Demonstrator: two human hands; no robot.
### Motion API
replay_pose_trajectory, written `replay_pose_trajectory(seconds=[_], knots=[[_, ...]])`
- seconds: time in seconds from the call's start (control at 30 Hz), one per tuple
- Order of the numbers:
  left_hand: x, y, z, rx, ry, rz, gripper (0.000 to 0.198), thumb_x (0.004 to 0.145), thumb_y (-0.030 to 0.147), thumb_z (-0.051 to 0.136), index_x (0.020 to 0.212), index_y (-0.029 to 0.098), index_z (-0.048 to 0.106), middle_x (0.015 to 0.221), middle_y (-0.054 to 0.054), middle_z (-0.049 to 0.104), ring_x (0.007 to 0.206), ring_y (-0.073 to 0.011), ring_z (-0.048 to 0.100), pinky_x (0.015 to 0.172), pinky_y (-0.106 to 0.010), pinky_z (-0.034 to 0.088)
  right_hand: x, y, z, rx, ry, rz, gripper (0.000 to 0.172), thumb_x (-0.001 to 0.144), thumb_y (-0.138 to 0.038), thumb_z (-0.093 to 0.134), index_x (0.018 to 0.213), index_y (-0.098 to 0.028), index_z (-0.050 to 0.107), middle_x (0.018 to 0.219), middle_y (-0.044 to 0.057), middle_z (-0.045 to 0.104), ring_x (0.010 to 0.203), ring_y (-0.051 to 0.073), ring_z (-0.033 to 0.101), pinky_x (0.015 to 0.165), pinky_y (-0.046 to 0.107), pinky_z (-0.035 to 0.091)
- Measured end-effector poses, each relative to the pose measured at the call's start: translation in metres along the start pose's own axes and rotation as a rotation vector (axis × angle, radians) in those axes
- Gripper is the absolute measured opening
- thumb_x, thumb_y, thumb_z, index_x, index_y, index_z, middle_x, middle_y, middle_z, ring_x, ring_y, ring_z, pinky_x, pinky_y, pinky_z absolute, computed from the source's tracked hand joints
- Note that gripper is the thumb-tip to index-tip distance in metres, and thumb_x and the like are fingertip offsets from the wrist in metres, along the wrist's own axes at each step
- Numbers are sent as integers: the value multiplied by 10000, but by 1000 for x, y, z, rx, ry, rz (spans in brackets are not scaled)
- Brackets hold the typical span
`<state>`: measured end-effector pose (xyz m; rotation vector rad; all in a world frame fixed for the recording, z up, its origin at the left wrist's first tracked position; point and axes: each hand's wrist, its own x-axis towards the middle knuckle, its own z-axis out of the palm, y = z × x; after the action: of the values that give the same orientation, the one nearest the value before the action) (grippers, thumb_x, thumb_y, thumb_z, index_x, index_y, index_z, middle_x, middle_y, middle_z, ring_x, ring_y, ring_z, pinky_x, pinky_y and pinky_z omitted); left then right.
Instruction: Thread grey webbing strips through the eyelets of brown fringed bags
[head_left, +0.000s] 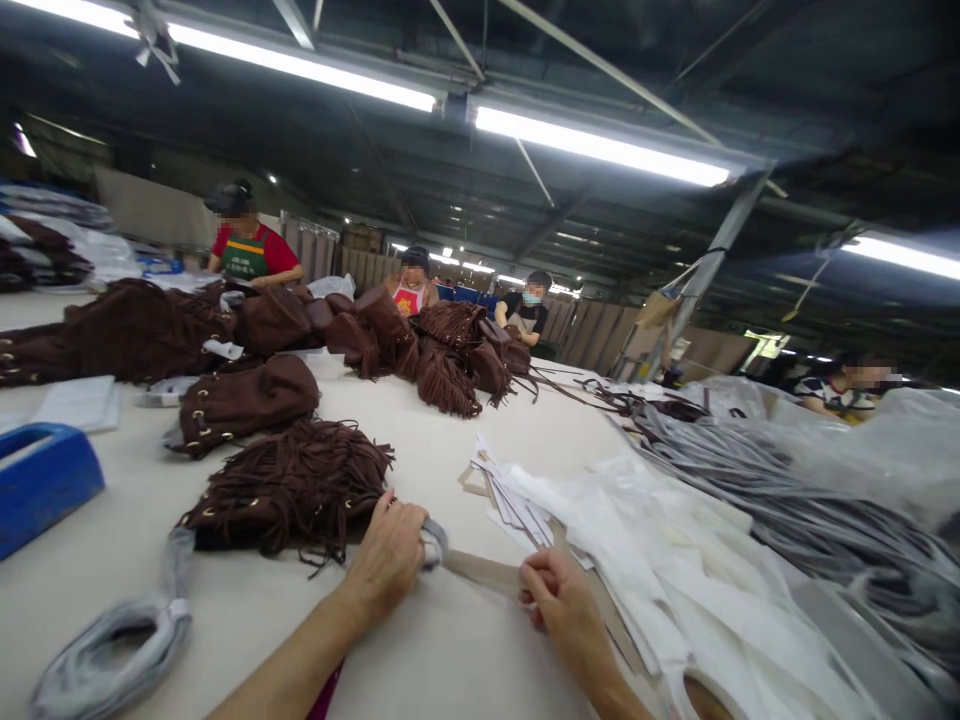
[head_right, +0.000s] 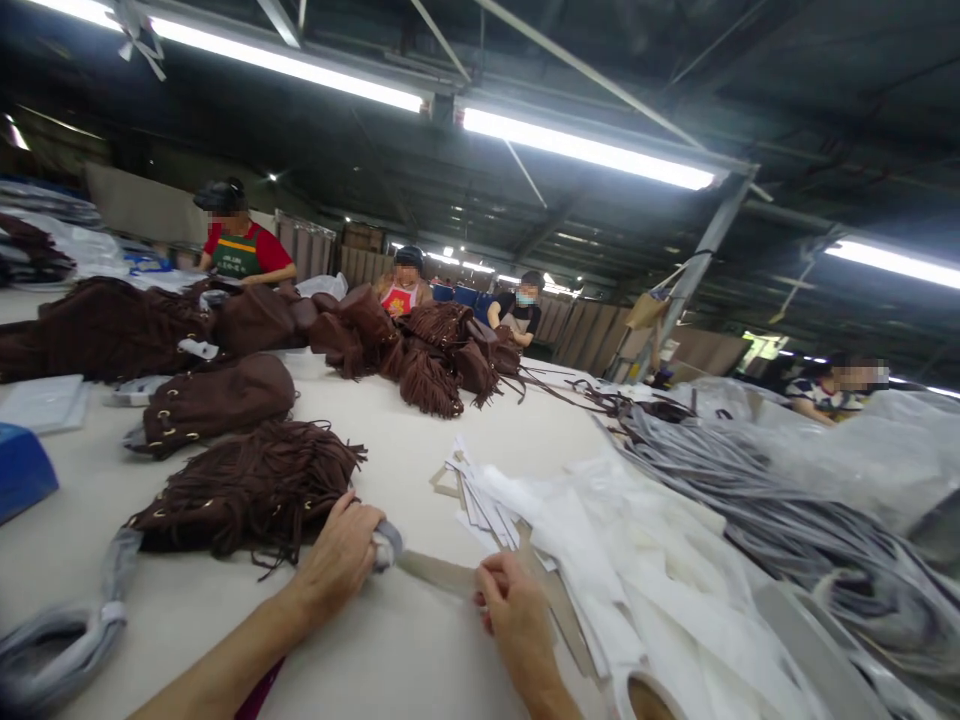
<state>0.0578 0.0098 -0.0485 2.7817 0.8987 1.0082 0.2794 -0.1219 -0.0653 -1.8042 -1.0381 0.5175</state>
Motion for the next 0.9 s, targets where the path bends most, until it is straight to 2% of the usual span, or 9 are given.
replay_pose_trajectory(seconds=[0.07, 0.13, 0.27, 0.37, 0.43, 0.6, 0.67, 0.8, 0.9], knots=[[1, 1, -2, 13, -19, -1, 251, 787, 34, 354, 884, 158, 549, 803, -32, 570, 835, -193, 536, 1095, -508, 253, -18, -2, -8, -189, -36, -74, 163, 785, -379, 565, 715, -233, 541, 611, 11, 616, 616, 210, 600, 592, 325, 449], [1, 2, -3, 29, -32, 1, 253, 790, 38, 357, 894, 161, 552, 814, -32, 579, 847, -192, 538, 1100, -495, 250, -29, -13, -12, -425, -48, -221, 84, 787, -265, 552, 714, -229, 572, 751, 46, 659, 749, 234, 608, 712, 355, 441], [-2, 2, -2, 36, -33, 7, 247, 783, 45, 374, 905, 166, 553, 828, -28, 588, 855, -191, 540, 1103, -487, 246, -37, -47, -1, -705, -152, -417, 147, 849, -196, 502, 861, -217, 647, 1060, 81, 652, 1002, 245, 574, 867, 347, 389], [-3, 3, -3, 41, -37, 17, 245, 788, 45, 373, 904, 157, 559, 836, -37, 588, 862, -196, 541, 1103, -479, 243, -35, -69, 17, -844, -360, -326, 159, 817, -210, 572, 953, -215, 655, 997, 66, 670, 926, 229, 599, 767, 307, 391], [-4, 3, -5, 40, -43, 19, 246, 785, 41, 377, 901, 153, 562, 841, -42, 588, 867, -195, 542, 1105, -472, 242, -29, -77, 25, -892, -420, -212, 199, 766, -210, 619, 962, -204, 653, 962, 69, 684, 884, 233, 613, 681, 291, 368], [-5, 3, -4, 44, -47, 8, 241, 788, 45, 382, 900, 165, 558, 835, -31, 585, 871, -193, 538, 1105, -475, 245, -19, -84, 26, -822, -516, -131, 66, 676, -214, 687, 734, -209, 655, 842, 35, 703, 834, 220, 621, 608, 264, 306], [-5, 3, -2, 48, -41, 8, 235, 794, 53, 388, 911, 169, 556, 843, -29, 584, 877, -195, 535, 1104, -483, 242, -23, -82, 27, -829, -492, -152, 47, 698, -179, 646, 739, -203, 647, 876, 46, 698, 856, 221, 618, 624, 267, 308], [-4, 9, 0, 73, -26, -10, 217, 809, 64, 397, 916, 167, 556, 847, -35, 584, 881, -205, 531, 1109, -496, 228, -33, -74, 37, -889, -368, -146, 286, 705, -100, 573, 982, -164, 604, 979, 104, 678, 883, 236, 616, 651, 279, 320], [-3, 15, -2, 104, -24, -22, 201, 802, 65, 417, 907, 163, 557, 834, -40, 583, 877, -214, 532, 1100, -497, 243, -34, -72, 41, -850, -338, -92, 359, 676, -90, 575, 1030, -149, 580, 957, 119, 688, 883, 257, 619, 643, 285, 323]])
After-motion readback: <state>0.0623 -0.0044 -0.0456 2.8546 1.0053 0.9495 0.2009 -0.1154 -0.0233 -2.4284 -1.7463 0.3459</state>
